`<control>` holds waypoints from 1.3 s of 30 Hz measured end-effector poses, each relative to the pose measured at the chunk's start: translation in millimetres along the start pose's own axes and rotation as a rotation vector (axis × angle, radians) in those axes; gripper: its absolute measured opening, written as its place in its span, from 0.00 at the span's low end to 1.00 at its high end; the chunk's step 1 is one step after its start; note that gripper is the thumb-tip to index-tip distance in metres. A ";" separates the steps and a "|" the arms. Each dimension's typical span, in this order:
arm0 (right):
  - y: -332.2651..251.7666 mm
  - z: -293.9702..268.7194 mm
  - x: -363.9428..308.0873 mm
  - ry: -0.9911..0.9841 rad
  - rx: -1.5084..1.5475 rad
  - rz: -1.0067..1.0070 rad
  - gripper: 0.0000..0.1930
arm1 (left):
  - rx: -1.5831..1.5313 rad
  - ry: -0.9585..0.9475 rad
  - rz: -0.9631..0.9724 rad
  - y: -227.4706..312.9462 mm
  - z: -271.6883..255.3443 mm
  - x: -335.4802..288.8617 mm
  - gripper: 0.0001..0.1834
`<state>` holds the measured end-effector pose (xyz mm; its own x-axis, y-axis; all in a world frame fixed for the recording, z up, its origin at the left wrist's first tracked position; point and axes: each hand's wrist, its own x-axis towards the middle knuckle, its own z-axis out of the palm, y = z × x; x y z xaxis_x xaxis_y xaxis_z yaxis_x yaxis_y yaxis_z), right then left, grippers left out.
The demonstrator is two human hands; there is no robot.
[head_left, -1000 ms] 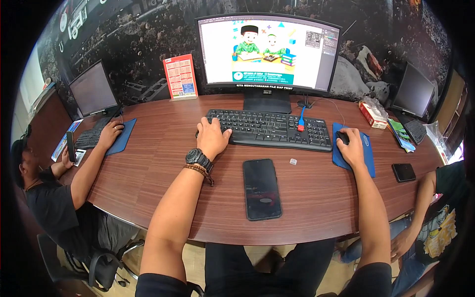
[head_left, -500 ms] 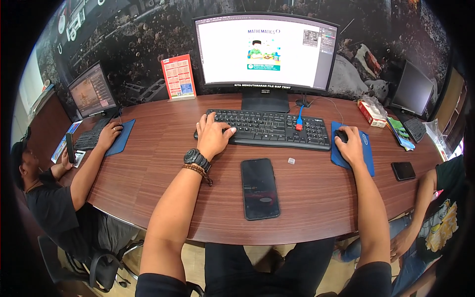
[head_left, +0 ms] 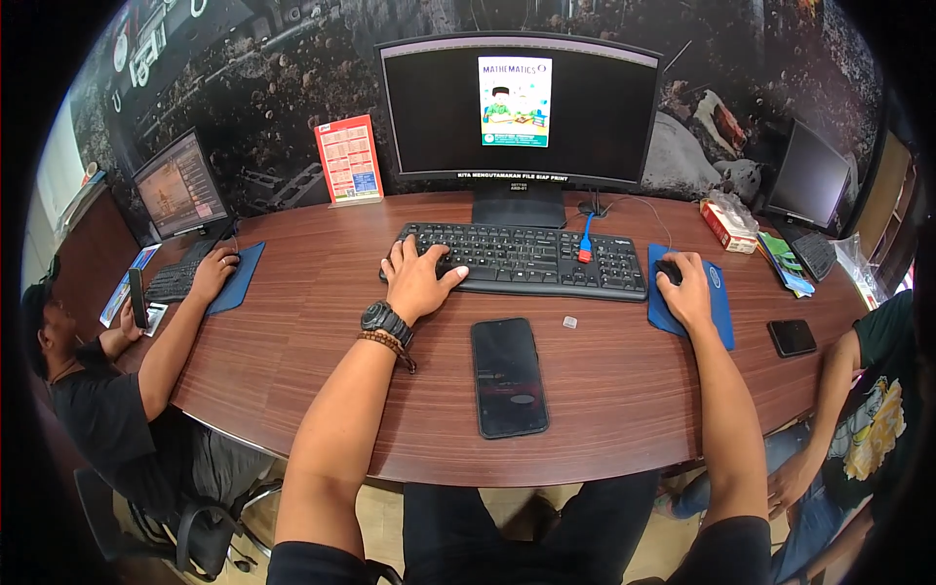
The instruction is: Design a school mathematics book banner or document layout using graphics editing software.
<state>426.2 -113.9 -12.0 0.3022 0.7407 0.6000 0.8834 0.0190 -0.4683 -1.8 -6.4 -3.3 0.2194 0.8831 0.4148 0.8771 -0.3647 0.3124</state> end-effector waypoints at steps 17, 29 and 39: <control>-0.2 0.0 -0.2 -0.010 0.017 -0.002 0.16 | -0.054 -0.118 -0.069 2.1 -5.2 0.1 0.33; -0.1 -0.3 0.0 -0.005 0.024 -0.013 0.16 | -0.048 -0.119 -0.059 2.1 -4.8 0.3 0.33; 2.6 0.5 0.8 -0.011 0.000 0.020 0.16 | -0.041 -0.103 -0.060 2.5 -3.9 0.0 0.33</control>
<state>428.5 -112.8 -13.0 0.3159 0.7486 0.5830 0.8772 0.0037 -0.4801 -1.3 -8.5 0.8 0.2113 0.9285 0.3053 0.8725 -0.3200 0.3694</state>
